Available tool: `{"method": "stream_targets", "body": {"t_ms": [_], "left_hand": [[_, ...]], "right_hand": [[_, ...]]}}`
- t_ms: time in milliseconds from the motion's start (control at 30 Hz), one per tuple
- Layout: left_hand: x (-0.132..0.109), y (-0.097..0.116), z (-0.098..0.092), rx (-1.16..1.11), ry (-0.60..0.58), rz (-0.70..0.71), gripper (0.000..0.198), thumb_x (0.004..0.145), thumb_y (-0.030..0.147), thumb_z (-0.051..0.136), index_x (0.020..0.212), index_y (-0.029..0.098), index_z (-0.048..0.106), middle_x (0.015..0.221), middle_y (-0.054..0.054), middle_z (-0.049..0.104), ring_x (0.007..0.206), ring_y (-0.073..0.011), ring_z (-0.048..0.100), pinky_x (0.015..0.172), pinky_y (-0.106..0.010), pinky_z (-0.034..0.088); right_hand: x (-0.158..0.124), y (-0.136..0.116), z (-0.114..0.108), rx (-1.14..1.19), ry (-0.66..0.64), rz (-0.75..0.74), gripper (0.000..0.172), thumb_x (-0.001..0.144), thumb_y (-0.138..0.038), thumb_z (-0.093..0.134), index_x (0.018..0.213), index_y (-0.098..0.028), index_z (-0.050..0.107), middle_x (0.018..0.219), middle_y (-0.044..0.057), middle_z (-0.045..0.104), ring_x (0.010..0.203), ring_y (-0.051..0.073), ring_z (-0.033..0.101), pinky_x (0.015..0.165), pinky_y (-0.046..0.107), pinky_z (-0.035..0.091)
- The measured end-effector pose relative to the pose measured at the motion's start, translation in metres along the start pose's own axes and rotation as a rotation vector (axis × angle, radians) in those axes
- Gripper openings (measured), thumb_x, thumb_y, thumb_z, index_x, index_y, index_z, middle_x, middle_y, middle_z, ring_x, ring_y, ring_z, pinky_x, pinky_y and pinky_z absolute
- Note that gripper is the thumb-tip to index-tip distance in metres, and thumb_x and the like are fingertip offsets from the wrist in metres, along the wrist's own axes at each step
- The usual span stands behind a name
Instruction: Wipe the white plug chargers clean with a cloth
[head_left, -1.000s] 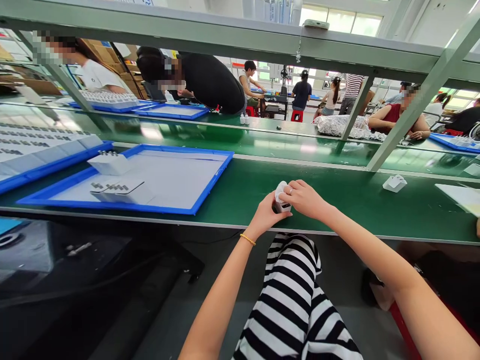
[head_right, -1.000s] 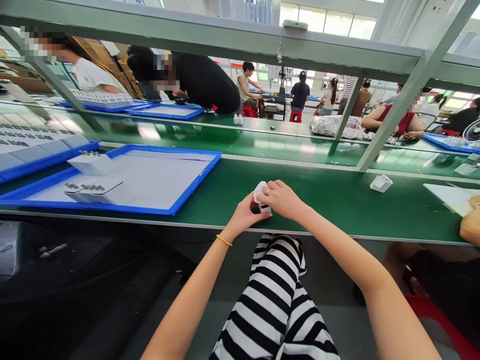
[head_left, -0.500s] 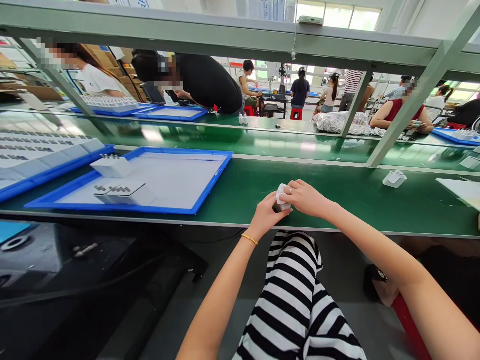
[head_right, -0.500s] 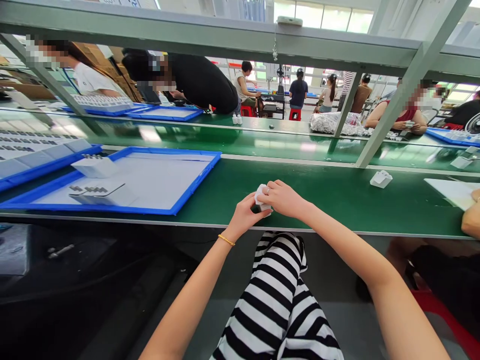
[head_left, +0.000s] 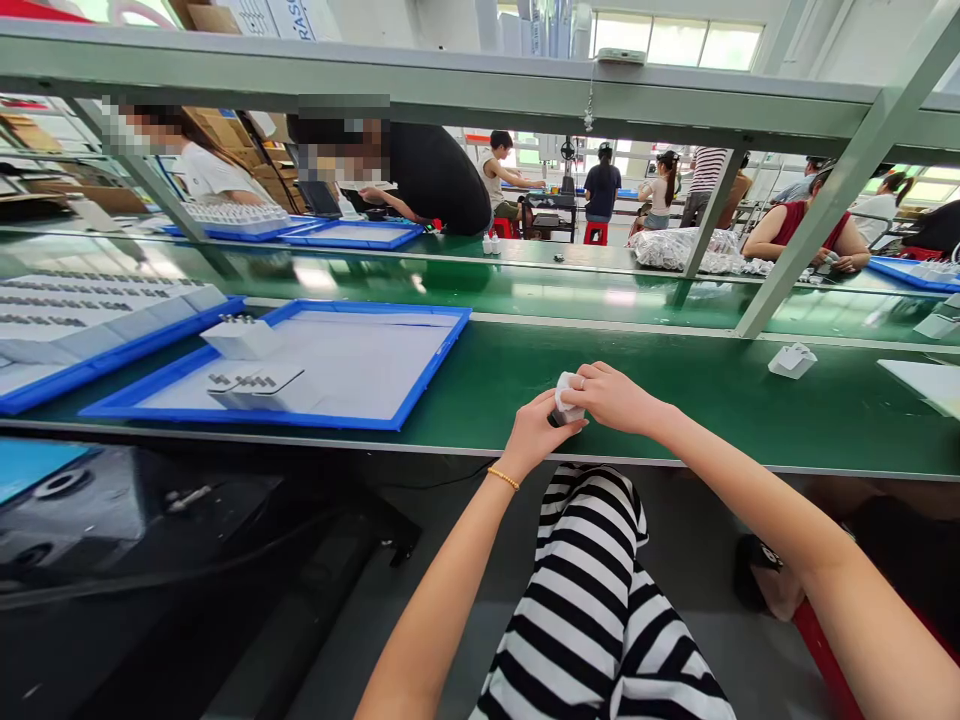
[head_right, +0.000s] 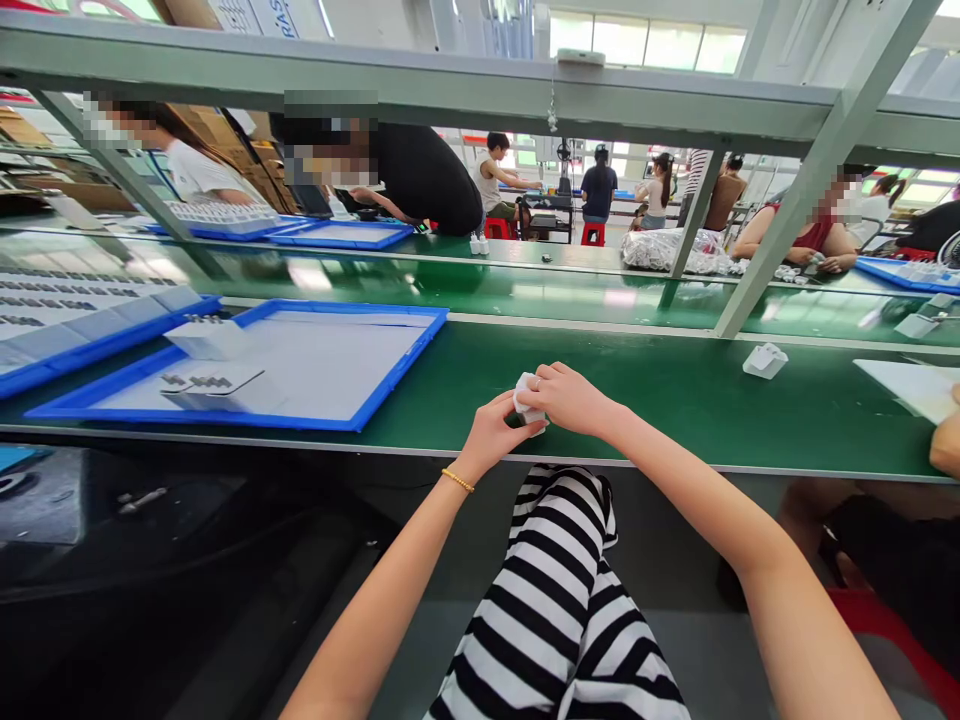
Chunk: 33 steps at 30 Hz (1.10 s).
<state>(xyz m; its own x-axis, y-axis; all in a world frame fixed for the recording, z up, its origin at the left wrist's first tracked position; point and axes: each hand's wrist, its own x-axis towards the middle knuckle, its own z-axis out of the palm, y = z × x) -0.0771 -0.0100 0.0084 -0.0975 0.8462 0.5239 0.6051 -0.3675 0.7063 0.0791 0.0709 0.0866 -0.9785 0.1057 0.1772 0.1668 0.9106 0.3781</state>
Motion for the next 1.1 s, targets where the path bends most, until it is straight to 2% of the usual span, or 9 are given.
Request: {"method": "stream_targets", "body": {"t_ms": [167, 233, 333, 500, 633, 767, 867, 967, 1100], "left_hand": [[-0.004, 0.000, 0.001, 0.045, 0.001, 0.025, 0.035, 0.078, 0.039, 0.073, 0.109, 0.022, 0.068, 0.121, -0.006, 0.068, 0.112, -0.0254, 0.064, 0.096, -0.037, 0.050], [-0.005, -0.001, 0.002, 0.052, -0.003, 0.042, 0.038, 0.080, 0.039, 0.071, 0.113, 0.022, 0.065, 0.123, -0.007, 0.067, 0.114, -0.0249, 0.063, 0.098, -0.036, 0.049], [-0.005, -0.004, 0.003, 0.063, -0.013, 0.044, 0.047, 0.080, 0.037, 0.071, 0.124, 0.022, 0.060, 0.123, -0.008, 0.065, 0.112, -0.0240, 0.063, 0.097, -0.036, 0.049], [-0.006, -0.004, 0.002, 0.023, -0.049, 0.031, 0.078, 0.080, 0.032, 0.072, 0.148, 0.030, 0.035, 0.137, -0.007, 0.058, 0.125, -0.0226, 0.056, 0.105, -0.035, 0.044], [-0.008, -0.006, -0.009, 0.051, -0.101, 0.029, 0.075, 0.085, 0.031, 0.066, 0.151, 0.034, 0.030, 0.144, -0.006, 0.053, 0.132, -0.0223, 0.050, 0.110, -0.037, 0.039], [-0.010, -0.009, -0.026, 0.098, -0.161, 0.041, 0.076, 0.088, 0.028, 0.060, 0.154, 0.035, 0.021, 0.146, -0.006, 0.050, 0.136, -0.0232, 0.045, 0.112, -0.041, 0.037], [-0.007, -0.007, -0.032, 0.147, -0.068, 0.048, 0.080, 0.088, 0.027, 0.059, 0.155, 0.034, 0.016, 0.149, -0.008, 0.046, 0.137, -0.0237, 0.043, 0.114, -0.042, 0.034], [-0.002, -0.001, -0.029, 0.253, 0.086, -0.003, 0.079, 0.087, 0.036, 0.063, 0.154, 0.032, 0.022, 0.147, -0.009, 0.046, 0.133, -0.0261, 0.045, 0.110, -0.042, 0.038], [0.002, -0.001, -0.022, 0.352, 0.139, -0.088, 0.071, 0.084, 0.035, 0.066, 0.148, 0.032, 0.037, 0.139, -0.009, 0.051, 0.127, -0.0287, 0.050, 0.106, -0.043, 0.041]], "right_hand": [[-0.003, 0.003, -0.004, 0.119, 0.005, 0.013, 0.023, 0.086, -0.001, 0.050, 0.094, -0.019, 0.060, 0.083, 0.004, 0.064, 0.083, 0.019, 0.048, 0.072, 0.031, 0.029], [-0.004, 0.006, 0.000, 0.285, 0.032, 0.063, 0.017, 0.088, -0.007, 0.050, 0.090, -0.019, 0.061, 0.081, 0.004, 0.063, 0.085, 0.019, 0.050, 0.074, 0.030, 0.032], [-0.006, 0.013, 0.011, 0.661, 0.104, 0.212, 0.010, 0.090, -0.023, 0.054, 0.083, -0.019, 0.061, 0.078, 0.002, 0.062, 0.085, 0.019, 0.052, 0.073, 0.028, 0.037], [-0.019, 0.021, 0.034, 1.150, 0.324, 0.566, 0.041, 0.085, -0.057, 0.055, 0.091, -0.017, 0.064, 0.082, 0.002, 0.063, 0.072, 0.016, 0.053, 0.065, 0.027, 0.040], [-0.046, 0.016, 0.045, 1.272, 0.402, 0.706, 0.057, 0.083, -0.070, 0.050, 0.090, -0.016, 0.066, 0.082, 0.004, 0.065, 0.073, 0.017, 0.055, 0.068, 0.029, 0.043], [-0.076, 0.009, 0.054, 1.350, 0.339, 0.757, 0.059, 0.084, -0.073, 0.048, 0.085, -0.018, 0.068, 0.085, 0.006, 0.068, 0.078, 0.020, 0.058, 0.073, 0.032, 0.046], [-0.087, 0.007, 0.058, 1.446, 0.355, 0.780, 0.057, 0.082, -0.074, 0.052, 0.086, -0.019, 0.069, 0.088, 0.007, 0.069, 0.084, 0.023, 0.062, 0.079, 0.035, 0.048], [-0.090, 0.005, 0.056, 1.574, 0.391, 0.712, 0.063, 0.077, -0.079, 0.053, 0.095, -0.020, 0.068, 0.094, 0.010, 0.069, 0.090, 0.026, 0.064, 0.087, 0.039, 0.048], [-0.091, 0.000, 0.046, 1.687, 0.447, 0.594, 0.086, 0.061, -0.097, 0.037, 0.094, -0.021, 0.063, 0.091, 0.011, 0.066, 0.085, 0.027, 0.063, 0.082, 0.044, 0.051]]}}
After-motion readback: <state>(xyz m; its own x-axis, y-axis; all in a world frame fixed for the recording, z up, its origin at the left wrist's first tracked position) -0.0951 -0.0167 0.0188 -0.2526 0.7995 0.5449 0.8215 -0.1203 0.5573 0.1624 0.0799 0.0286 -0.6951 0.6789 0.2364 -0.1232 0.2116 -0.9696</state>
